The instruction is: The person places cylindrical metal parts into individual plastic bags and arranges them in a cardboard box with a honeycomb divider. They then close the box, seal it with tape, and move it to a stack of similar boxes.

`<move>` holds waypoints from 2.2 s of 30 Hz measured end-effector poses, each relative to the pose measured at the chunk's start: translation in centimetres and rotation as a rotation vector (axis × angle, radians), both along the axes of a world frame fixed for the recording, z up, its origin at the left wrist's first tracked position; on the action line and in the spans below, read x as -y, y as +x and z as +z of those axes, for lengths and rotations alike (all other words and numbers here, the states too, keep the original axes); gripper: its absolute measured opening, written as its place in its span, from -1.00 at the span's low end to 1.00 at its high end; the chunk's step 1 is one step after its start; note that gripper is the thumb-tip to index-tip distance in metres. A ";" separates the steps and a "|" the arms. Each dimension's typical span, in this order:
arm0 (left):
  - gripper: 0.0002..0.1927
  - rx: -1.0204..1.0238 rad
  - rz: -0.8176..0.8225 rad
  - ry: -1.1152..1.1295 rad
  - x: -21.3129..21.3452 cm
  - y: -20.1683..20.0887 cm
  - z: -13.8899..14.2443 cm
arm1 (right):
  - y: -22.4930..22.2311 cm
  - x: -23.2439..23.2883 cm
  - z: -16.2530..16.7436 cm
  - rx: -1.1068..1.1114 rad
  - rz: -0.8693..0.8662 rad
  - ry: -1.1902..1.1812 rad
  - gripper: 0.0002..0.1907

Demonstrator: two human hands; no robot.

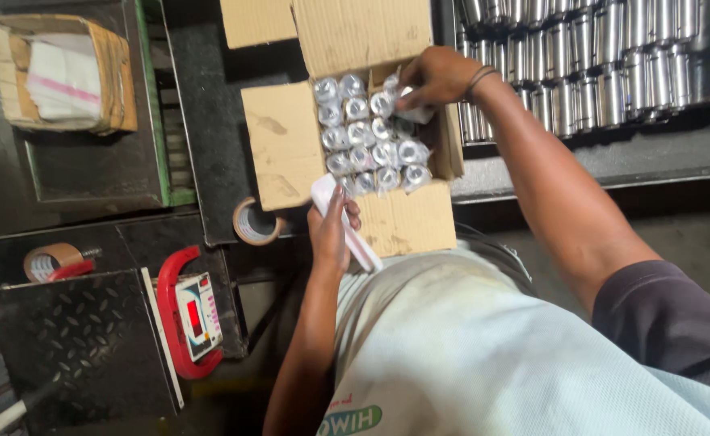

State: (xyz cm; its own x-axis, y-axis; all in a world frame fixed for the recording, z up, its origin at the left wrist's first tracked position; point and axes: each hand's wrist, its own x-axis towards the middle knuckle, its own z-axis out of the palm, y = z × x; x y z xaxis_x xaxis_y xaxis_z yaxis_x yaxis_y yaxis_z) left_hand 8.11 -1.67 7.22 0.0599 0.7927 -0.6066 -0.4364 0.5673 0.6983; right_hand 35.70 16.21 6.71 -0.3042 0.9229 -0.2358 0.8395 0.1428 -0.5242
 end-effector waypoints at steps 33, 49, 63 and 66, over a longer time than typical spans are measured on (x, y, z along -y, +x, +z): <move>-0.58 0.132 -0.296 -0.074 -4.0 4.5 -0.1 | -1.0 17.6 3.4 -0.862 -0.495 -0.134 -0.77; -0.77 -1.006 -0.571 0.827 -3.9 4.4 6.9 | 8.0 19.3 6.0 0.311 -0.578 0.311 -0.33; -0.65 -0.811 -0.652 0.754 -3.2 6.5 8.3 | 14.0 20.6 -0.8 -0.131 -0.941 -0.042 -0.56; -0.66 -0.799 -0.621 0.776 -3.2 6.9 7.4 | 11.3 21.8 0.4 -1.015 -0.730 -0.184 -0.57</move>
State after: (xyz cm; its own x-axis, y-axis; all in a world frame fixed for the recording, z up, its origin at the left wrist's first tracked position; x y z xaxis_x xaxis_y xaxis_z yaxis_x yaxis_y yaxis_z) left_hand 15.04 1.49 14.64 0.3804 0.9241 -0.0374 0.4478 -0.1486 0.8817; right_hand 47.01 -5.60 7.07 0.1418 0.9304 -0.3381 -0.0987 -0.3266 -0.9400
